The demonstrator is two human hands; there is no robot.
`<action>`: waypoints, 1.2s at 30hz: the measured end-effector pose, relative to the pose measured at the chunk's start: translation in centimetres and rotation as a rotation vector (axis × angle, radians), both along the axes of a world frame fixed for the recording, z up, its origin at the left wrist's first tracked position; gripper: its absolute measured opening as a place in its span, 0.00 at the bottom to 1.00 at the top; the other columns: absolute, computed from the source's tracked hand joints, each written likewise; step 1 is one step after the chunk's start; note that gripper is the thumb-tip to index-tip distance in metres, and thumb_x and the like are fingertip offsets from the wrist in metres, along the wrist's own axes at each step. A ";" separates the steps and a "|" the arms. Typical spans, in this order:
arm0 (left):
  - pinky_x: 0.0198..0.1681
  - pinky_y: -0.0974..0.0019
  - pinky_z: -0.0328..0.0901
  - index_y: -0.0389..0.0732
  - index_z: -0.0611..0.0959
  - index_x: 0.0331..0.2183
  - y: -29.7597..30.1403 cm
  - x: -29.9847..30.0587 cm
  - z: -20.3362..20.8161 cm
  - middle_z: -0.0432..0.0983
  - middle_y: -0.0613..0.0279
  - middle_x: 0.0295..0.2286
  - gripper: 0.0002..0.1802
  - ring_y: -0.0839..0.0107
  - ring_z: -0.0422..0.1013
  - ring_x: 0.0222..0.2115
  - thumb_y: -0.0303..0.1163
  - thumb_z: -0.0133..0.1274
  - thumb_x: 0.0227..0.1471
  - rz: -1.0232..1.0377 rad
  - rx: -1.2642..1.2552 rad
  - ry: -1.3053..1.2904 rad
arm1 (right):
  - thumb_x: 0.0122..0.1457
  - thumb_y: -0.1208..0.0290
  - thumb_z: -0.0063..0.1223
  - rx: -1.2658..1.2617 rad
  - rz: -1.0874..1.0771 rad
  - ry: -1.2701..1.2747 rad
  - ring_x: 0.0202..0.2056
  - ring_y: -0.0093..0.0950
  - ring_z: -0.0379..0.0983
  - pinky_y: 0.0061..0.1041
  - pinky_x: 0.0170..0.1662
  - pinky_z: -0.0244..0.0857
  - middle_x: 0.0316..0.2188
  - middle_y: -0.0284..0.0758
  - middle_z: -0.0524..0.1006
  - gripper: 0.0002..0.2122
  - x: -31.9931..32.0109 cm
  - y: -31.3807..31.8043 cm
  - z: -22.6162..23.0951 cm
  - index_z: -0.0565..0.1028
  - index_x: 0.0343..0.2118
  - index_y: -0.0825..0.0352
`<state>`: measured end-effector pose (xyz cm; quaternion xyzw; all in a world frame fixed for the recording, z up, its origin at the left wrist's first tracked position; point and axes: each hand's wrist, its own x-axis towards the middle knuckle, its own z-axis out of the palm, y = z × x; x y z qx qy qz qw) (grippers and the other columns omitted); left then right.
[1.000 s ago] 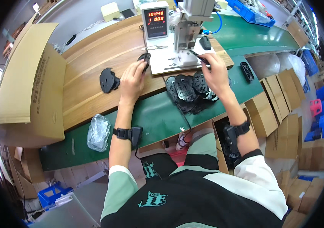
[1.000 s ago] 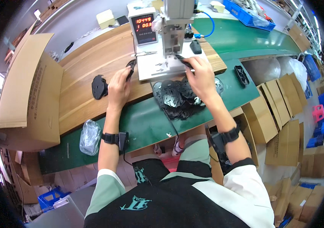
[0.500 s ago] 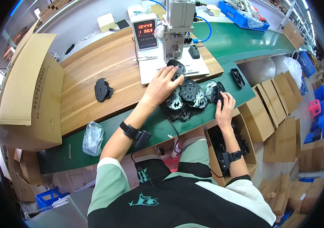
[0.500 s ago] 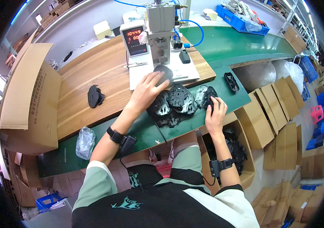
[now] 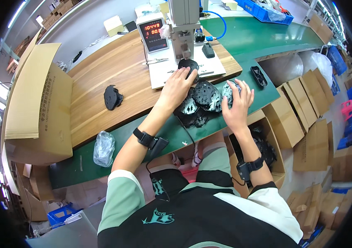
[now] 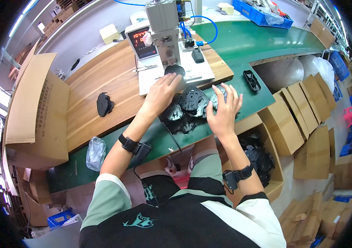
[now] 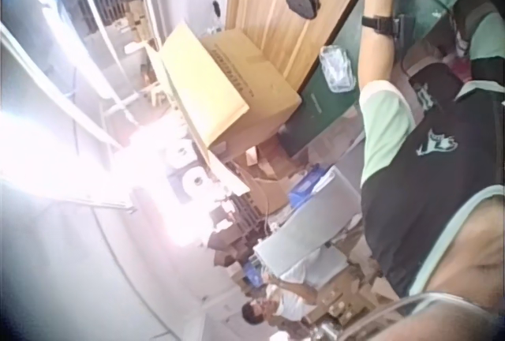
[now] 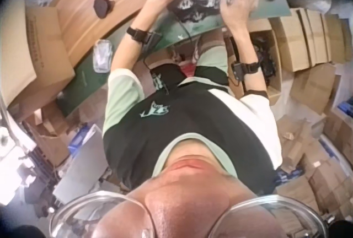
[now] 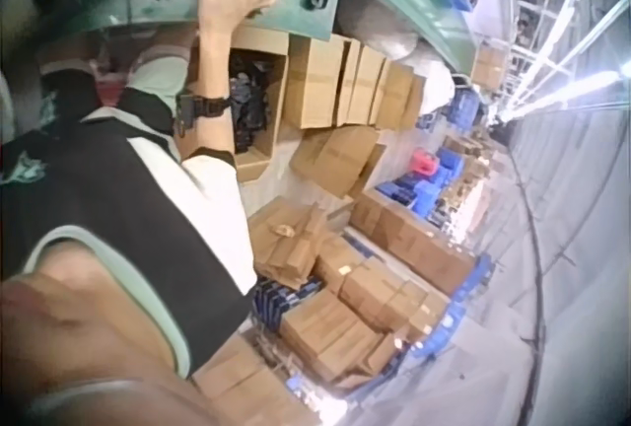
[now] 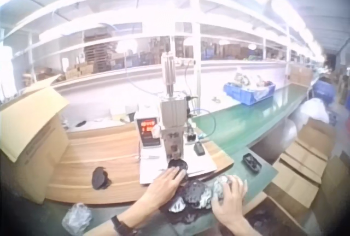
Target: Assembling plastic electronic components using a pneumatic press at a factory workstation.
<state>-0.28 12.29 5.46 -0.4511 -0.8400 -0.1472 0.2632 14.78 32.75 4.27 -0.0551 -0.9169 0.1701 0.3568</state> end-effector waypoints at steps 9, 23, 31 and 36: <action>0.47 0.47 0.76 0.34 0.70 0.56 -0.1 1.1 1.5 0.69 0.42 0.53 0.29 0.42 0.76 0.48 0.17 0.53 0.52 0.020 0.143 -0.252 | 0.50 0.76 0.62 0.071 0.400 -0.010 0.63 0.41 0.65 0.45 0.68 0.54 0.60 0.44 0.70 0.35 -4.5 -5.0 3.9 0.67 0.65 0.68; 0.66 0.44 0.57 0.36 0.69 0.58 -13.6 -3.6 -1.3 0.64 0.37 0.58 0.37 0.39 0.59 0.64 0.23 0.60 0.44 0.312 0.375 0.048 | 0.49 0.80 0.61 0.307 0.261 -0.045 0.47 0.37 0.76 0.44 0.60 0.63 0.38 0.35 0.78 0.14 -11.4 -7.8 1.9 0.80 0.40 0.63; 0.66 0.37 0.54 0.39 0.65 0.66 -22.8 -3.3 -4.5 0.68 0.37 0.60 0.41 0.41 0.62 0.63 0.46 0.59 0.57 0.994 0.350 -0.393 | 0.55 0.79 0.51 0.238 0.323 0.028 0.42 0.40 0.75 0.40 0.50 0.69 0.35 0.37 0.75 0.05 -11.7 -7.6 1.4 0.76 0.33 0.65; 0.59 0.47 0.64 0.36 0.70 0.58 -21.2 -2.0 -2.6 0.69 0.45 0.52 0.39 0.44 0.68 0.53 0.35 0.69 0.47 0.705 0.632 0.204 | 0.54 0.80 0.52 0.227 0.308 0.024 0.41 0.40 0.75 0.41 0.49 0.70 0.35 0.37 0.76 0.07 -11.5 -7.4 1.4 0.77 0.35 0.65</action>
